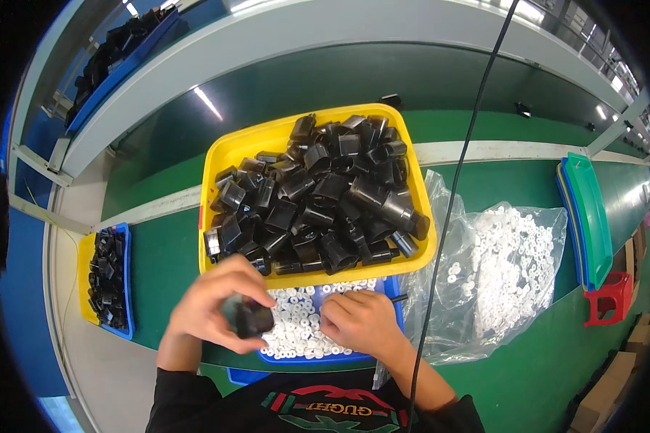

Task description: The person repeatedly picks up black plastic components from a yellow bin and small white washers from a blue tray. They insert the washers into the plastic components by hand and place the assembled units back into the yellow bin. The process is repetitive and performed one unit at a time.

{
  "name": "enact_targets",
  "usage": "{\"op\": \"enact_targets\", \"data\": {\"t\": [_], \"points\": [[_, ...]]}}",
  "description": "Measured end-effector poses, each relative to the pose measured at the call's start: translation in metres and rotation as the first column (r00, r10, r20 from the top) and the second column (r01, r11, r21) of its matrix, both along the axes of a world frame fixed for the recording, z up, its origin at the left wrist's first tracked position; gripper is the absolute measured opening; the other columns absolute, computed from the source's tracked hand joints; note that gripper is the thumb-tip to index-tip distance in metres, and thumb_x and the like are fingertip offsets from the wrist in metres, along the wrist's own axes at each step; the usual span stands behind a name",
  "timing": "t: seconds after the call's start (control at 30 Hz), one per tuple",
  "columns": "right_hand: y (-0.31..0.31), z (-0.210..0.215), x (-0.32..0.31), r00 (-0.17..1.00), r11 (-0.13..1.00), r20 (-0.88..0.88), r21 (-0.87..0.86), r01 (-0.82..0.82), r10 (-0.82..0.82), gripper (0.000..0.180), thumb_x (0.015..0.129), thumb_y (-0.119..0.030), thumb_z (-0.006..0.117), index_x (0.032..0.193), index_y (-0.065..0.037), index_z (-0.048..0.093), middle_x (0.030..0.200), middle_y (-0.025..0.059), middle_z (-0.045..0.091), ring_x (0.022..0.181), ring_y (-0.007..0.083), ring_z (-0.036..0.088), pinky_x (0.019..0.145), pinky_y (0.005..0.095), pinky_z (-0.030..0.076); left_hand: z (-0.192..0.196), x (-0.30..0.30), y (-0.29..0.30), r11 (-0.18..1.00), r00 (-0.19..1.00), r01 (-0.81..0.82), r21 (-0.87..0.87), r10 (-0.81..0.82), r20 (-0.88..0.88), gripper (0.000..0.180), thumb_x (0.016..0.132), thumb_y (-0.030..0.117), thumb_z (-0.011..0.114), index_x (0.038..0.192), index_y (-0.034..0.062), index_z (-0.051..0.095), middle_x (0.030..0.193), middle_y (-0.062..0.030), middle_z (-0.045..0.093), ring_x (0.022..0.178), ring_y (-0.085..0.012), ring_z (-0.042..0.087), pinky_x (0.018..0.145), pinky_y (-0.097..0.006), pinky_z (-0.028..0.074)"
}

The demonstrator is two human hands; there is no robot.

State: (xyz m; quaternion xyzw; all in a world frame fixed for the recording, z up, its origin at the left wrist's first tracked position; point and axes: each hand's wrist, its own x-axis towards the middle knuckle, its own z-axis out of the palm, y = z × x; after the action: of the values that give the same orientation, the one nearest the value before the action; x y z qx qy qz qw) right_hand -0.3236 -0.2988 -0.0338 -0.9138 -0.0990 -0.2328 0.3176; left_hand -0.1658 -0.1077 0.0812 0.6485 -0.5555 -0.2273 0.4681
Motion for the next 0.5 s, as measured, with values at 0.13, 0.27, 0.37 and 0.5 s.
{"op": "enact_targets", "data": {"t": [0.13,0.27,0.37,0.5], "points": [[0.001,0.003,0.004,0.997,0.999,0.058,0.013,0.052,-0.052,0.021,0.062,-0.006,0.074,0.073,-0.011,0.057,0.077,-0.0023,0.065,0.057,0.0158,0.059,0.053,0.0289,0.047,-0.045,-0.022,0.003,0.999,0.985,-0.043,0.028,0.047,-0.168,0.058,0.058,0.022,0.095,0.107,0.0068,0.069,0.096,-0.0044,0.064,0.080,-0.0146,0.057,0.063,-0.026,0.045],[0.001,0.013,0.000,0.997,0.998,0.058,-0.039,0.044,-0.042,0.021,0.063,-0.005,0.075,0.075,-0.011,0.058,0.079,-0.0028,0.066,0.056,0.0147,0.058,0.052,0.0284,0.046,-0.079,-0.029,0.009,0.994,0.971,-0.085,-0.072,0.066,-0.231,0.055,0.060,0.021,0.094,0.109,0.0078,0.070,0.100,-0.0044,0.062,0.084,-0.0161,0.057,0.064,-0.026,0.045],[0.003,0.021,0.002,0.996,0.998,0.087,0.061,0.005,-0.010,0.023,0.063,-0.002,0.077,0.076,-0.010,0.060,0.082,-0.0014,0.068,0.055,0.0151,0.059,0.051,0.0277,0.046,-0.077,-0.031,0.012,0.988,0.972,-0.126,-0.090,0.105,-0.211,0.056,0.061,0.019,0.094,0.111,0.0084,0.070,0.102,-0.0055,0.061,0.086,-0.0170,0.057,0.065,-0.026,0.047],[0.005,0.038,0.003,0.992,0.975,0.125,0.217,-0.045,0.018,0.024,0.065,0.001,0.080,0.078,-0.007,0.062,0.085,0.0039,0.070,0.055,0.0170,0.061,0.049,0.0273,0.047,-0.080,-0.037,0.013,0.985,0.957,-0.161,-0.062,0.140,-0.255,0.059,0.064,0.015,0.092,0.117,0.0080,0.067,0.111,-0.0078,0.064,0.091,-0.0191,0.062,0.072,-0.029,0.052]]}}
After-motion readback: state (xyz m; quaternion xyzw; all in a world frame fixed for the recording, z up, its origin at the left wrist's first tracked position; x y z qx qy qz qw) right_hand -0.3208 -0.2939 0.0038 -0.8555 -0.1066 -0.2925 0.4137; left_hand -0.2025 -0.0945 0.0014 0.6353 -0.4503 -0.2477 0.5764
